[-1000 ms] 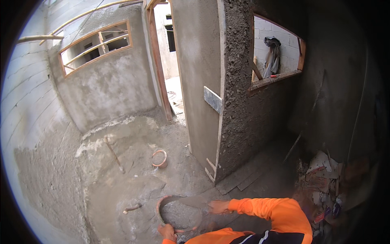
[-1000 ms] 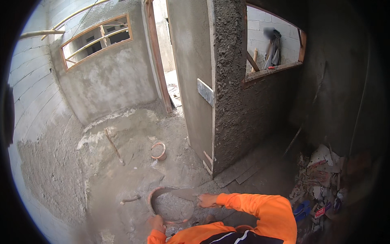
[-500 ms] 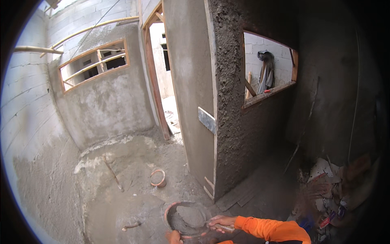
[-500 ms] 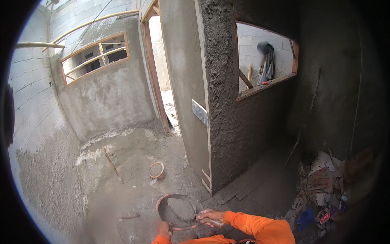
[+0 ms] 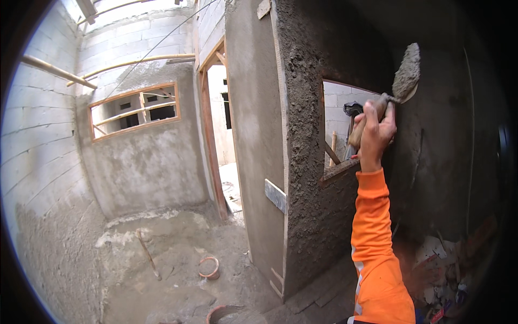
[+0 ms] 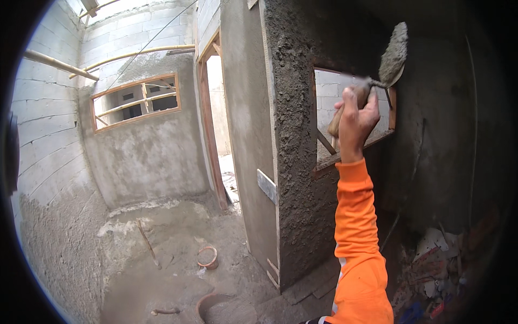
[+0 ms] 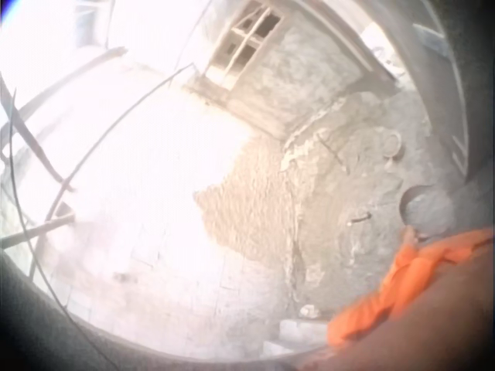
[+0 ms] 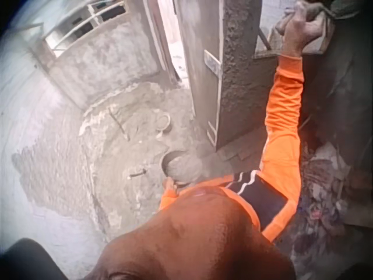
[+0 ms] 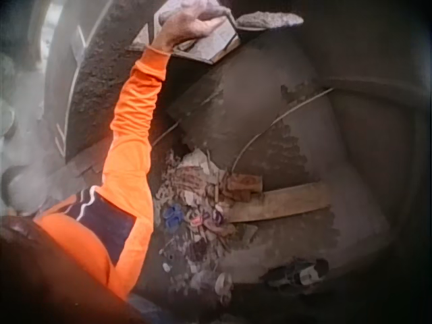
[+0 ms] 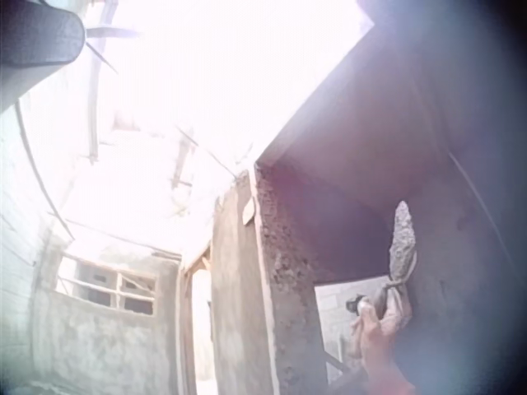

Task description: The person applies cement mixture to a wall using a trowel, scooping the material from a small bucket held in their hand.

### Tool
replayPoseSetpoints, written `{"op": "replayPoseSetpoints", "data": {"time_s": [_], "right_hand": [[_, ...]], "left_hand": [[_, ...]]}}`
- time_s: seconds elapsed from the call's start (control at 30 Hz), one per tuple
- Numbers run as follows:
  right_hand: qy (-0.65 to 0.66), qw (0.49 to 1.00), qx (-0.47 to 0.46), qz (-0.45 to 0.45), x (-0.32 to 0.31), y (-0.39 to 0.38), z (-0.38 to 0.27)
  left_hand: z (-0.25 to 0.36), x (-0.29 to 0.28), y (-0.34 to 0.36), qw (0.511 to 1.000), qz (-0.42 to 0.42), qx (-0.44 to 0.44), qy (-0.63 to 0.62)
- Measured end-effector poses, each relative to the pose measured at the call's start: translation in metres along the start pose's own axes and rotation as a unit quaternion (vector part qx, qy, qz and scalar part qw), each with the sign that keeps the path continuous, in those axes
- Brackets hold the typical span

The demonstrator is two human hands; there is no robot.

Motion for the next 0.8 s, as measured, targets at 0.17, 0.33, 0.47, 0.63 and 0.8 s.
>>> {"op": "replayPoseSetpoints", "data": {"time_s": [0.17,0.33,0.47,0.63,0.8], "right_hand": [[-0.256,0.889,-0.266,0.27,-0.004,0.075,-0.014],[-0.326,0.886,-0.214,0.253,0.032,0.111,0.079],[-0.355,0.798,-0.048,-0.485,0.064,0.053,0.186],[-0.161,0.626,0.16,-0.746,-0.05,-0.333,0.104],[-0.059,0.4,0.279,-0.871,-0.202,-0.647,0.062]], "left_hand": [[0.005,-0.003,-0.001,1.0,0.006,-0.001,0.012],[0.005,0.0,-0.002,1.0,0.006,-0.016,0.024],[0.007,-0.017,-0.007,0.999,0.023,-0.012,0.029],[-0.006,-0.041,-0.011,0.998,0.048,-0.014,0.044],[-0.023,-0.007,-0.019,0.997,0.006,-0.019,0.07]]}}
Point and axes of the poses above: each hand's wrist, its own y-axis towards the middle knuckle, its own x-axis out of the palm, z = x × y, the point moved 9 cm from there along y, towards the middle knuckle, and after that the axes turned 1 degree about -x, right-handed, at the moved point
